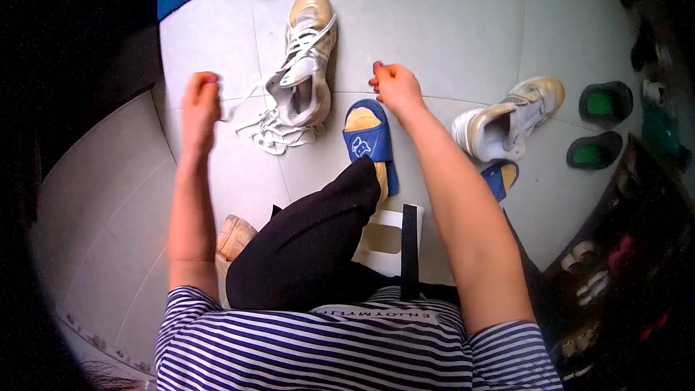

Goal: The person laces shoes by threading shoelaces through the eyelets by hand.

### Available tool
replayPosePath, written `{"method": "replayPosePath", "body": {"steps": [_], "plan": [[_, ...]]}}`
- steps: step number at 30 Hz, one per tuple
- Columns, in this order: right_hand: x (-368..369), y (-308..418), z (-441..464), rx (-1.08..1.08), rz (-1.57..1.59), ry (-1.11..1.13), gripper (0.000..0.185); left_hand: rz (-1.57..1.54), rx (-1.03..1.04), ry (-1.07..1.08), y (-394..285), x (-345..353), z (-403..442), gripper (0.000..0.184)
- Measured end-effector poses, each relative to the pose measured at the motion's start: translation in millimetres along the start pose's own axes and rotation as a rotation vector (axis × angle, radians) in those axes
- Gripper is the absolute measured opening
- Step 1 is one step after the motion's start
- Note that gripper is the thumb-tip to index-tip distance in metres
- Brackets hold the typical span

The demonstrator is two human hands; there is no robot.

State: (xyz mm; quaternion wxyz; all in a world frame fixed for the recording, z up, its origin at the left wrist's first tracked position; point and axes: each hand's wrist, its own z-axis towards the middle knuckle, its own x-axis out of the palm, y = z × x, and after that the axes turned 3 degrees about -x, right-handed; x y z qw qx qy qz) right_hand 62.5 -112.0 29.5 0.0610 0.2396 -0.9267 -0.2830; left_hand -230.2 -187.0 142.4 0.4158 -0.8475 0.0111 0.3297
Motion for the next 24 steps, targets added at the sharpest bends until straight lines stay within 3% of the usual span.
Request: {"method": "replayPosePath", "body": {"steps": [2,4,5,6,8,11,16,18,20,22,23,24], "plan": [[3,14,18,0.047,0.236,-0.062,0.041,0.212,0.248,-0.029,2,42,-5,0.019],[11,29,35,0.05,0.234,-0.043,0.043,0.331,0.2,0.085,-2,77,-9,0.034],[16,40,40,0.068,0.194,-0.023,0.043,0.539,0.182,0.086,-7,94,-10,0.047],[22,49,46,0.089,0.154,0.0,0.044,0.662,0.04,0.143,-19,110,-11,0.058],[33,55,62,0.078,0.161,0.017,0.048,0.761,0.015,0.147,-14,133,-7,0.065],[44,58,80,0.069,0.025,0.036,0.052,0.713,-0.103,0.062,7,148,4,0.055],[43,66,85,0.072,-0.174,-0.019,0.04,0.336,0.249,0.139,36,145,-11,0.028],[35,49,82,0.02,0.164,-0.049,0.03,0.287,0.2,0.162,37,146,-19,0.028],[27,48,71,0.014,0.284,-0.077,0.021,0.238,0.331,0.193,43,147,-24,0.024],[17,45,67,0.238,0.35,-0.025,0.012,0.211,0.33,0.221,45,148,-28,0.025],[13,40,67,0.237,0.346,-0.031,0.012,0.198,0.332,0.238,45,147,-29,0.026],[9,32,68,0.224,0.556,-0.012,0.009,0.187,0.332,0.254,45,146,-31,0.027]]}}
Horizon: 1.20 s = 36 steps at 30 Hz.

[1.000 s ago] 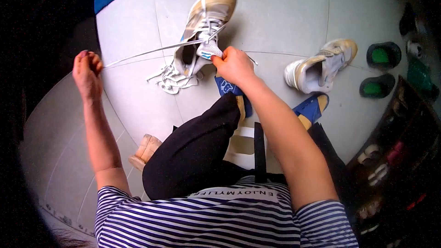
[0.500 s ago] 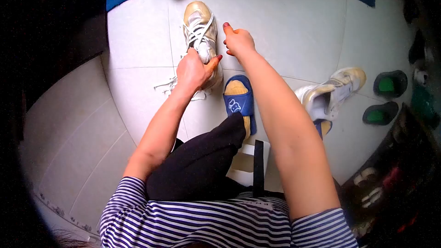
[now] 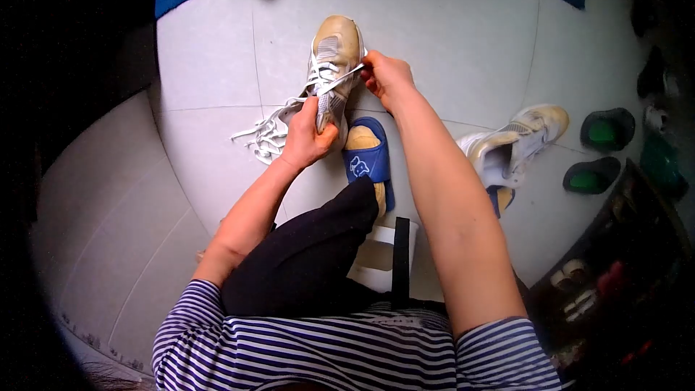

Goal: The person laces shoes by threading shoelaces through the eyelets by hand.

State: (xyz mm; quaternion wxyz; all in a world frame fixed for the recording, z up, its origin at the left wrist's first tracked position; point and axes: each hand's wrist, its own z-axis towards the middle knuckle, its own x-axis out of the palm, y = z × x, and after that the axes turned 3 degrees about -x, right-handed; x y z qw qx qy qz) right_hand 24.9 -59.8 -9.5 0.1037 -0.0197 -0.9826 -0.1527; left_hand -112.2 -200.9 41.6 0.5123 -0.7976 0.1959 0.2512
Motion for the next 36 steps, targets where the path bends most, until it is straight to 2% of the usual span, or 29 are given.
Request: {"method": "replayPosePath", "body": {"steps": [1,2,4,6,8,9,10,11,12,14,15,18,20,22,24,26,29,31,33,36], "plan": [[-4,-1,1,-0.004,0.203,0.049,0.005,-0.002,-0.001,-0.007,1,1,-1,0.027],[-6,-2,3,-0.006,0.194,0.052,0.005,0.028,0.015,0.048,2,4,-3,0.03],[-15,-3,5,-0.059,0.566,-0.02,0.007,0.051,0.029,0.107,3,9,-5,0.033],[-34,9,18,-0.09,0.591,-0.01,0.009,0.12,0.021,0.253,5,11,-9,0.035],[-48,24,34,-0.25,0.521,0.062,0.02,0.159,0.055,0.285,3,14,-13,0.036],[-50,31,34,-0.247,0.519,0.061,0.02,0.207,0.07,0.35,6,16,-17,0.037],[-42,52,15,-0.345,0.131,0.135,0.026,0.254,0.086,0.418,8,18,-20,0.038],[-34,68,-1,-0.433,-0.26,0.204,0.033,0.261,0.101,0.369,8,19,-20,0.041],[-30,75,-14,-0.431,-0.263,0.2,0.033,0.257,0.101,0.371,6,17,-18,0.041],[-22,76,-37,-0.389,-0.499,0.49,0.049,0.275,0.076,0.424,-4,9,-13,0.042],[-22,65,-40,-0.419,-0.652,0.474,0.055,0.318,0.027,0.45,-11,3,-12,0.044],[-47,0,-20,-0.717,-1.035,0.261,0.068,0.479,-0.057,0.42,-22,-25,-16,0.048],[-56,-10,-31,-0.744,-1.007,0.208,0.069,0.596,-0.146,0.322,-18,-47,-33,0.039],[-62,-16,-37,-0.765,-0.975,0.16,0.07,0.673,-0.084,0.179,-12,-79,-51,0.025],[-63,-15,-38,-0.752,-1.084,0.108,0.07,0.834,-0.106,0.119,8,-115,-74,0.022],[-63,-21,-33,-0.799,-1.112,0.085,0.069,0.827,-0.107,-0.04,39,-156,-104,0.025],[-57,-28,-31,-0.854,-1.174,-0.009,0.068,0.867,-0.485,-0.187,85,-232,-160,0.02],[-54,-31,-31,-0.89,-1.248,-0.114,0.068,0.988,-0.783,-0.183,109,-284,-201,0.015],[-53,-33,-30,-0.912,-1.255,-0.123,0.068,1.094,-0.79,-0.153,114,-316,-224,0.013],[-52,-36,-28,-0.978,-1.27,-0.15,0.067,1.104,-0.803,-0.193,104,-328,-210,0.013]]}}
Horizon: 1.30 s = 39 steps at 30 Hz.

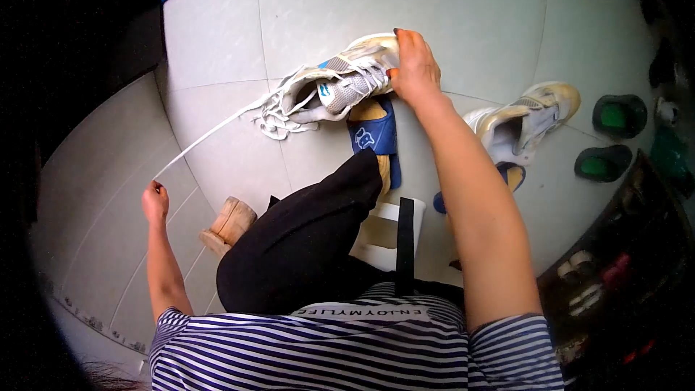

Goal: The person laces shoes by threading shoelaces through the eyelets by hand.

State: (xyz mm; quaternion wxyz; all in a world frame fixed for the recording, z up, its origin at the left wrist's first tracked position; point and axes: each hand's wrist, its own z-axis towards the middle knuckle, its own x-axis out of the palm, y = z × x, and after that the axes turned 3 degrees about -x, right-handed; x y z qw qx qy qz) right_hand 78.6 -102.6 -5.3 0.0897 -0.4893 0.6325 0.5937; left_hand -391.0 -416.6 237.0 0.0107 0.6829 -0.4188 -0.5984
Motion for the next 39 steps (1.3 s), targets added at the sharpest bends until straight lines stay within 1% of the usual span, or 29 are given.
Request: {"method": "replayPosePath", "body": {"steps": [2,4,5,6,8,9,10,11,12,13,14,15,16,18,20,21,22,24,25,26,28,30,31,32,34,36,38,39], "plan": [[1,1,1,0.022,-0.025,0.001,0.067,-0.025,-0.033,-0.002,-3,2,18,0.015],[0,-2,1,0.029,0.008,0.011,0.067,-0.126,-0.109,0.131,-3,11,41,0.019],[-1,-2,0,0.027,0.042,0.022,0.066,-0.208,-0.12,0.191,-6,16,48,0.024],[-3,-4,0,0.031,0.04,0.024,0.066,-0.206,-0.117,0.195,-10,21,56,0.024],[-12,-5,-4,0.005,0.192,0.047,0.055,-0.359,-0.168,0.454,-41,22,61,0.026],[-14,-4,-7,0.013,0.192,0.05,0.055,-0.232,0.021,0.361,-62,23,61,0.026],[-14,-2,-10,-0.033,0.204,-0.036,0.045,-0.105,0.207,0.267,-93,18,53,0.025],[-12,2,-14,-0.089,0.211,-0.124,0.035,-0.262,0.29,0.172,-131,11,37,0.019],[-11,8,-19,-0.088,0.21,-0.121,0.035,-0.534,0.404,0.148,-173,0,18,0.011],[-9,16,-23,-0.127,0.26,-0.1,0.026,-0.812,0.457,0.245,-205,2,6,0.009],[-7,25,-27,-0.166,0.309,-0.078,0.017,-0.896,0.501,0.306,-243,-10,-14,0.009],[-5,33,-31,-0.205,0.293,-0.065,0.012,-1.011,0.629,0.294,-278,-22,-35,0.01],[0,38,-35,-0.202,0.248,-0.016,0.015,-0.963,0.845,0.2,-305,-29,-47,0.014],[8,43,-41,-0.17,0.135,0.011,0.015,-0.916,1.097,0.034,-350,-29,-59,0.019],[18,46,-41,-0.16,0.117,-0.014,0.014,-0.74,1.224,-0.034,-376,-24,-56,0.024],[22,47,-42,-0.147,0.1,-0.039,0.012,-0.701,1.313,-0.103,-387,-20,-51,0.017],[23,47,-42,-0.146,0.101,-0.037,0.012,-0.701,1.313,-0.101,-391,-18,-46,0.017],[25,48,-41,-0.135,0.06,-0.012,0.01,-0.501,1.382,-0.157,-395,-17,-39,0.009],[26,48,-40,-0.133,0.064,-0.013,0.01,-0.481,1.398,-0.209,-396,-18,-38,0.004],[26,48,-39,-0.115,0.088,-0.003,0.009,-0.477,1.4,-0.209,-396,-17,-36,0.004],[26,48,-36,-0.098,0.116,0.005,0.009,-0.422,1.424,-0.267,-397,-17,-34,0.011],[25,49,-36,-0.031,0.126,0.099,0.012,-0.36,1.409,-0.253,-397,-17,-36,0.011],[25,49,-36,-0.029,0.125,0.1,0.012,-0.298,1.394,-0.238,-396,-18,-37,0.011],[25,49,-36,-0.014,0.123,0.113,0.014,-0.301,1.394,-0.237,-397,-19,-39,0.011],[26,48,-36,-0.001,0.12,0.125,0.016,-0.473,1.339,-0.298,-399,-23,-39,0.01],[28,46,-35,0.0,0.095,0.145,0.02,-0.497,1.34,-0.323,-402,-27,-39,0.009],[29,45,-34,0.0,0.088,0.154,0.02,-0.528,1.395,-0.265,-411,-20,-32,0.012],[30,45,-33,0.0,0.081,0.163,0.02,-0.596,1.399,-0.197,-413,-16,-32,0.013]]}}
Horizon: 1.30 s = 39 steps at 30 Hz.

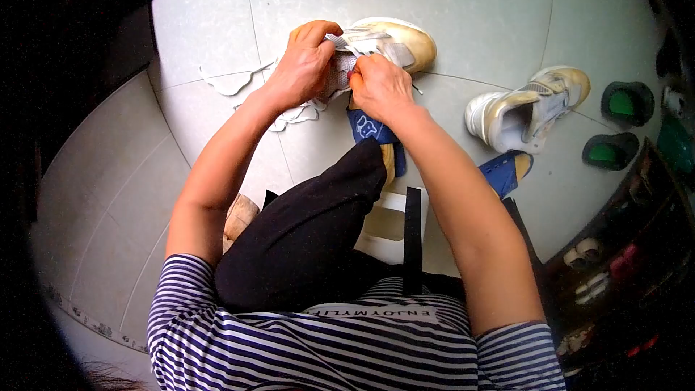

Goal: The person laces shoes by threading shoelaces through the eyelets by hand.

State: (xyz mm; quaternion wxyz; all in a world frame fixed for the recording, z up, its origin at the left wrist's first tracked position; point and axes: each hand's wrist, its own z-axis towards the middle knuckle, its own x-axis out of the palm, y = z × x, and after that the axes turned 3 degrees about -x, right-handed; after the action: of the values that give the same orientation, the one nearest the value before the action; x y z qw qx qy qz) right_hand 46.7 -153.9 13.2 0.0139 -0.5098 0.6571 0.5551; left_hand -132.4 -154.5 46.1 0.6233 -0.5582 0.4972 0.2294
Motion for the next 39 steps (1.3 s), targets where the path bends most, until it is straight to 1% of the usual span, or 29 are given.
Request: {"method": "replayPosePath", "body": {"steps": [1,3,4,6,7,9,10,12,13,15,20,23,25,27,29,30,32,33,34,35,37,39], "plan": [[0,-1,0,0.001,0.0,0.002,0.02,-0.002,-0.001,0.001,0,1,0,0.013],[0,-2,0,0.04,0.103,-0.002,0.021,-0.121,-0.106,0.066,1,1,1,0.014],[-3,1,0,0.041,0.106,0.0,0.021,-0.12,-0.107,0.069,2,0,3,0.014],[-8,4,0,0.113,0.153,0.005,0.021,-0.255,-0.138,0.044,5,-1,6,0.015],[-10,6,0,0.114,0.154,0.005,0.021,-0.255,-0.139,0.045,6,1,6,0.015],[-13,11,-2,0.177,0.169,0.077,0.022,-0.272,-0.148,0.059,7,4,7,0.014],[-9,9,-2,0.179,0.17,0.077,0.022,-0.273,-0.147,0.061,7,4,8,0.014],[1,3,-2,0.134,0.271,-0.044,0.02,-0.308,-0.194,0.088,7,5,9,0.013],[0,1,-1,0.136,0.274,-0.044,0.02,-0.308,-0.194,0.092,8,5,9,0.013],[-3,-5,2,0.167,0.329,0.016,0.018,-0.341,-0.268,0.096,13,7,10,0.012],[-5,1,4,0.153,0.269,0.051,0.02,-0.356,-0.283,0.103,14,16,7,0.013],[-4,5,3,0.158,0.235,0.042,0.022,-0.34,-0.338,0.089,15,20,2,0.012],[-3,5,6,0.106,0.182,0.001,0.025,-0.41,-0.434,0.057,18,21,0,0.01],[-6,2,9,0.085,0.146,0.027,0.025,-0.424,-0.449,0.071,16,21,-4,0.012],[-6,-2,9,0.061,0.107,0.052,0.026,-0.479,-0.512,0.037,13,23,-7,0.019],[-4,-3,7,0.061,0.146,0.012,0.025,-0.48,-0.511,0.033,14,21,-9,0.019],[-8,-6,8,0.054,0.177,-0.028,0.025,-0.529,-0.595,0.136,17,7,-9,0.026],[-11,-8,8,0.109,0.287,0.04,0.024,-0.534,-0.596,0.13,18,-1,-10,0.026],[-15,-10,8,0.165,0.4,0.107,0.023,-0.61,-0.609,0.119,18,-11,-10,0.028],[-14,-17,9,0.164,0.396,0.108,0.023,-0.685,-0.62,0.109,21,-22,-10,0.03],[-10,-30,15,0.262,0.583,0.164,0.022,-0.771,-0.599,0.172,28,-44,-10,0.03],[-40,-5,24,0.267,0.594,0.18,0.025,-0.814,-0.535,0.172,28,-67,-6,0.027]]}}
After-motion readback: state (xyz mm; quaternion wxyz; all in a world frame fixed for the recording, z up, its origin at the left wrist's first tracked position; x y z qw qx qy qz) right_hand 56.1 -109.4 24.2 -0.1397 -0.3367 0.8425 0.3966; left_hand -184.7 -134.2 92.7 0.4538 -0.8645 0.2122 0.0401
